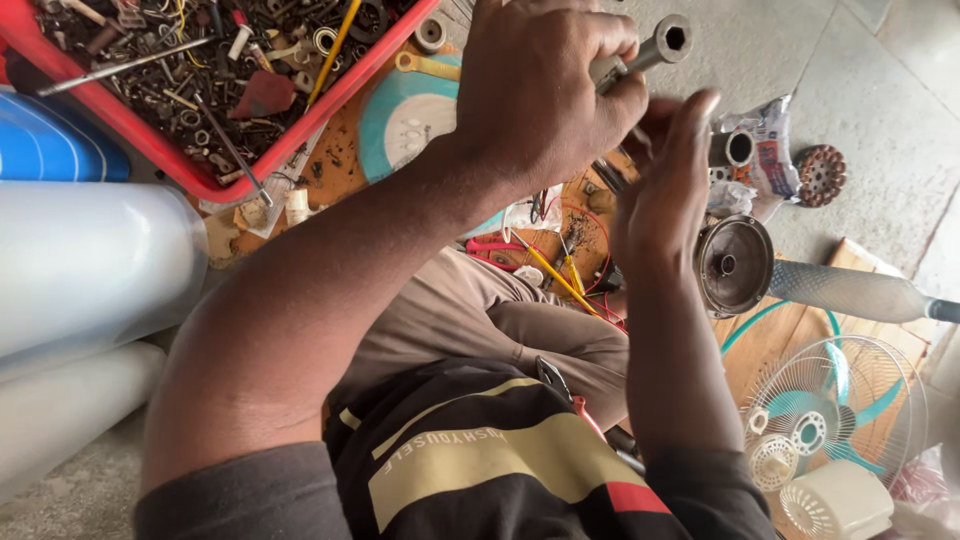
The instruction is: The person sits on the floor and uses a screwdriver to unscrew and separate parts of an electric fan motor, then works the motor shaft and housing by hand, using pliers to grip components while pulling the armature from the stator.
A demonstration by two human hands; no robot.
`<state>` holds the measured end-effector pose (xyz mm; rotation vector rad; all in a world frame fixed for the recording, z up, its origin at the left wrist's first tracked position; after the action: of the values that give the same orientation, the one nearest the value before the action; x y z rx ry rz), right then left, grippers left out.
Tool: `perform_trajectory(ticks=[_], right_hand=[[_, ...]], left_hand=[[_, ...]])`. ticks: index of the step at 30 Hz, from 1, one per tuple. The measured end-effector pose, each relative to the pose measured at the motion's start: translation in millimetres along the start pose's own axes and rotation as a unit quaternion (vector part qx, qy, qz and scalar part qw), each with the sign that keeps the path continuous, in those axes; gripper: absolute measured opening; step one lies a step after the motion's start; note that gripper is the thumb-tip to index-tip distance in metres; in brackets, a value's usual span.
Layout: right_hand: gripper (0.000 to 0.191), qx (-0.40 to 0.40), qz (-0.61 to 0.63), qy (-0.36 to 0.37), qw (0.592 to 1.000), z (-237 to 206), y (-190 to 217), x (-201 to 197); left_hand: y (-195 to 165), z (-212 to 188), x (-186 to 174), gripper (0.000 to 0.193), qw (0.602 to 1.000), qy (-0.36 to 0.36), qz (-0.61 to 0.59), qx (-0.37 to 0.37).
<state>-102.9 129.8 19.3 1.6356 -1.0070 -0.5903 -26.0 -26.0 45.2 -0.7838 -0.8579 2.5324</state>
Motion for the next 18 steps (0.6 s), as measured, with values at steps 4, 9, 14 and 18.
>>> perform_trajectory(ticks=[4, 9, 14, 18], right_hand=[[0.06, -0.003, 0.191, 0.114, 0.975, 26.7, -9.8, 10.2], [0.06, -0.049, 0.21, 0.165, 0.962, 38.1, -13.2, 14.4], [0.058, -0.073, 0.184, 0.144, 0.97, 39.2, -12.6, 16.7], [0.061, -0.02, 0.185, 0.158, 0.97, 40.5, -0.7, 23.3]], left_hand=[[3.7, 1.3, 2.8, 0.016, 0.999, -0.016, -0.03, -0.006], [1.6, 6.0, 9.9, 0.012, 0.997, -0.003, -0.06, -0.055], [6.2, 3.7, 13.9, 0.012, 0.992, 0.018, -0.023, -0.12], [6.7, 3.4, 13.1, 0.016, 0.998, -0.007, -0.048, -0.046]])
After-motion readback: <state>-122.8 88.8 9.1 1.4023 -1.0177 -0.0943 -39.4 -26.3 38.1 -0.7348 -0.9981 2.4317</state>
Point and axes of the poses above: each hand's wrist, its own z-axis towards the middle knuckle, its own x-axis out of the palm, y = z × x, the point moved 3 cm from there along z, towards the middle knuckle, and after that the axes turned 6 degrees about x, right-handed, at the moved point
